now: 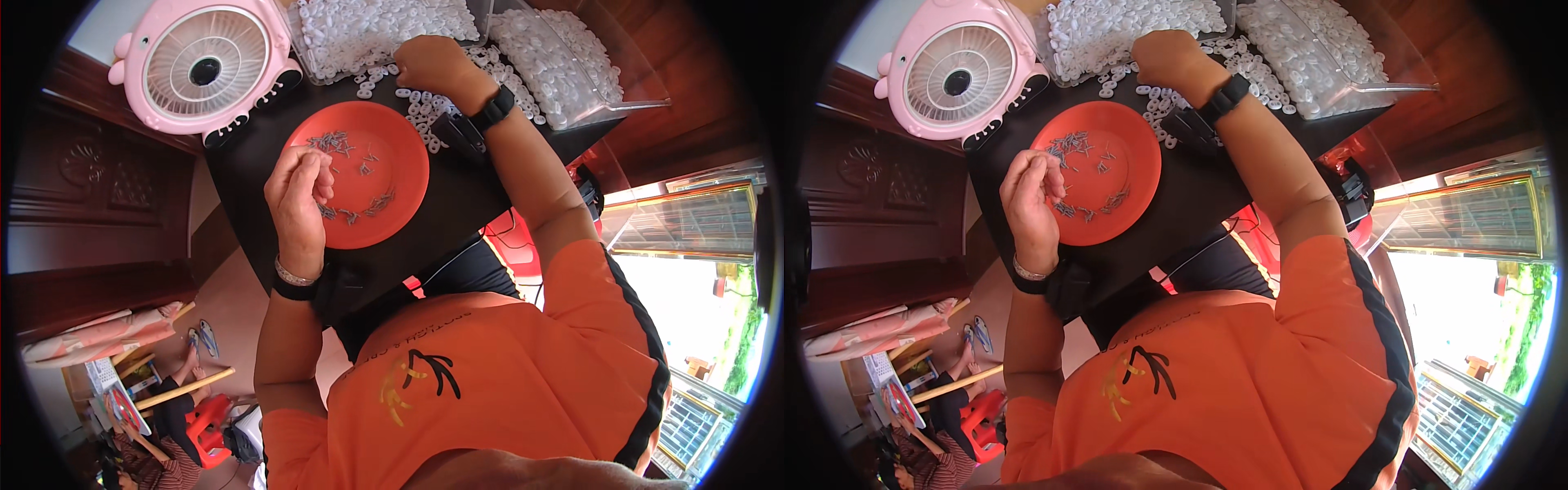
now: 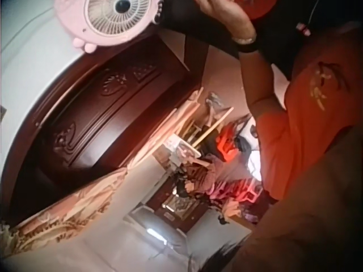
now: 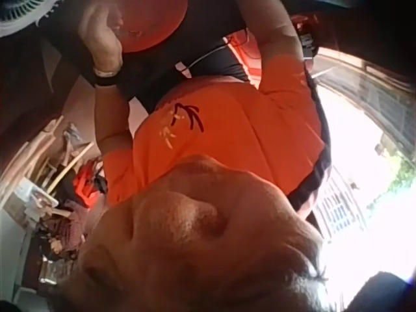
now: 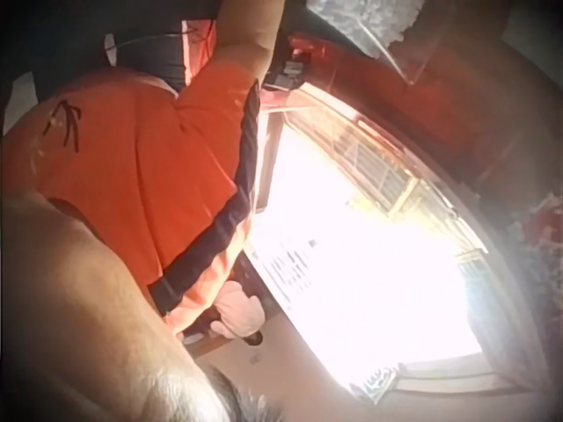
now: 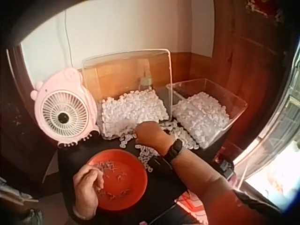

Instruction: Assembling small white plastic components by inserting metal clips into them.

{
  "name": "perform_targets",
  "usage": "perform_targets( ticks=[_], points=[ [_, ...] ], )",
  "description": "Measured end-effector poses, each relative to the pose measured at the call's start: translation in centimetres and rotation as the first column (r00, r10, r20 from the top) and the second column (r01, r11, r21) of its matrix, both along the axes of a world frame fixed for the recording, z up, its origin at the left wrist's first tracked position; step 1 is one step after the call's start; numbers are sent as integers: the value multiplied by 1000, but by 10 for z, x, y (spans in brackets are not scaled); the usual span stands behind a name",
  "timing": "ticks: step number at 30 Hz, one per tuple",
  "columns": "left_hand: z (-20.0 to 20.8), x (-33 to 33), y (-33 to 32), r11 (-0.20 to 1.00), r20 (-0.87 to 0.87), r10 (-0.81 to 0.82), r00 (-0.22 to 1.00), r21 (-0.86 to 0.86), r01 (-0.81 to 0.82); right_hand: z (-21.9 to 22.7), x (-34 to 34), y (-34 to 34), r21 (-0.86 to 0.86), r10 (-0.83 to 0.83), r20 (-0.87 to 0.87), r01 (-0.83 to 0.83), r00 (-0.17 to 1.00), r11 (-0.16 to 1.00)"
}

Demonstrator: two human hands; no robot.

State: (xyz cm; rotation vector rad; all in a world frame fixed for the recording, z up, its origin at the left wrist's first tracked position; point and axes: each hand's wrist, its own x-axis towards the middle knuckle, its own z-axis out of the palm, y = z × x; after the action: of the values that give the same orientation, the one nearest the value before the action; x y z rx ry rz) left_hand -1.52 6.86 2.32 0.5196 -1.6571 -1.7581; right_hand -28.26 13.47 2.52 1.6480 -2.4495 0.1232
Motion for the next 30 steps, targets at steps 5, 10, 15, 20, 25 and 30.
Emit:
perform_targets(
  ticks=[5,10,15,20,25,30],
  points=[
    [1,1,-2,1000,-20,-5,1000,26,5,-5,-2,-6,-1,-10,-41,10,999,1000],
    [1,1,-3,999,-8,-9,1000,53,9,-5,0,-3,-66,-25,-17,23,1000,998],
    [0,1,-4,999,-16,-16,1000,51,17,-6,-7,-1,26,-69,23,68,997,997],
    [-1,1,-5,998,-6,-8,1000,61,8,-5,0,-2,11,-22,-57,23,998,1000],
    [0,-1,-4,997,58,-12,998,75,7,-14,-3,-3,-152,81,62,-71,995,986],
    [-1,0,-5,996,55,-32,998,84,27,30,66,-4,-292,468,638,-371,612,882]
  ],
)
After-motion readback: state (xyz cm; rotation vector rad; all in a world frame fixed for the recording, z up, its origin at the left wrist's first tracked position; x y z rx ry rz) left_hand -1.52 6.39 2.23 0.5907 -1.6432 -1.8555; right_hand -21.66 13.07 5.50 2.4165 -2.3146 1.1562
